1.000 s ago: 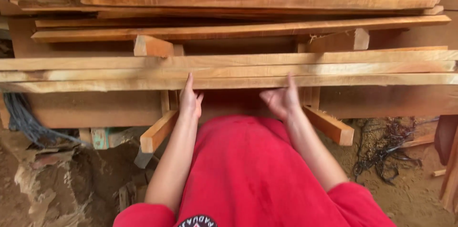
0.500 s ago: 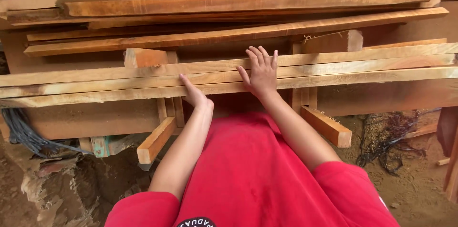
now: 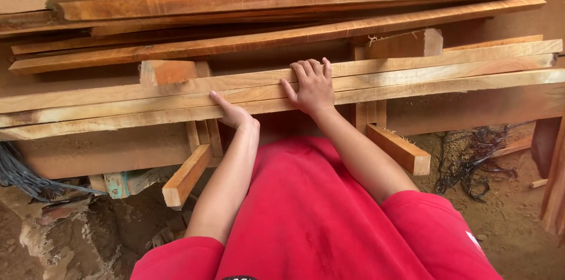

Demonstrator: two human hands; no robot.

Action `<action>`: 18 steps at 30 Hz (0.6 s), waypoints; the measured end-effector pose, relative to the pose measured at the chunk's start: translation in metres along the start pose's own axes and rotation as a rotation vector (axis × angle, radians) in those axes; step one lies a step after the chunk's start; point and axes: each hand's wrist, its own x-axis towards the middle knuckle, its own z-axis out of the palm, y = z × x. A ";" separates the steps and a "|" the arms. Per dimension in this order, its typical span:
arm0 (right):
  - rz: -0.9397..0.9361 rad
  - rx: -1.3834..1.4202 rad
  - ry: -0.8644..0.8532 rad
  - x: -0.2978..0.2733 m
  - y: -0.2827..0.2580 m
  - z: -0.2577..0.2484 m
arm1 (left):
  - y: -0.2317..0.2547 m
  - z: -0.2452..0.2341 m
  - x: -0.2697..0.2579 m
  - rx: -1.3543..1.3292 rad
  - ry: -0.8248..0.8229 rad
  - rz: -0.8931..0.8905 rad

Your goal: Bundling thin wooden planks together using a plastic strap.

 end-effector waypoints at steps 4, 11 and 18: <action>0.000 0.014 -0.106 0.010 -0.004 -0.021 | -0.004 -0.009 0.004 -0.001 -0.022 -0.012; 0.069 -0.041 -0.897 0.082 -0.003 -0.039 | -0.026 -0.027 0.043 -0.147 -0.165 -0.079; 0.059 0.052 -1.357 0.119 -0.013 0.006 | -0.039 -0.035 0.067 -0.198 -0.320 -0.214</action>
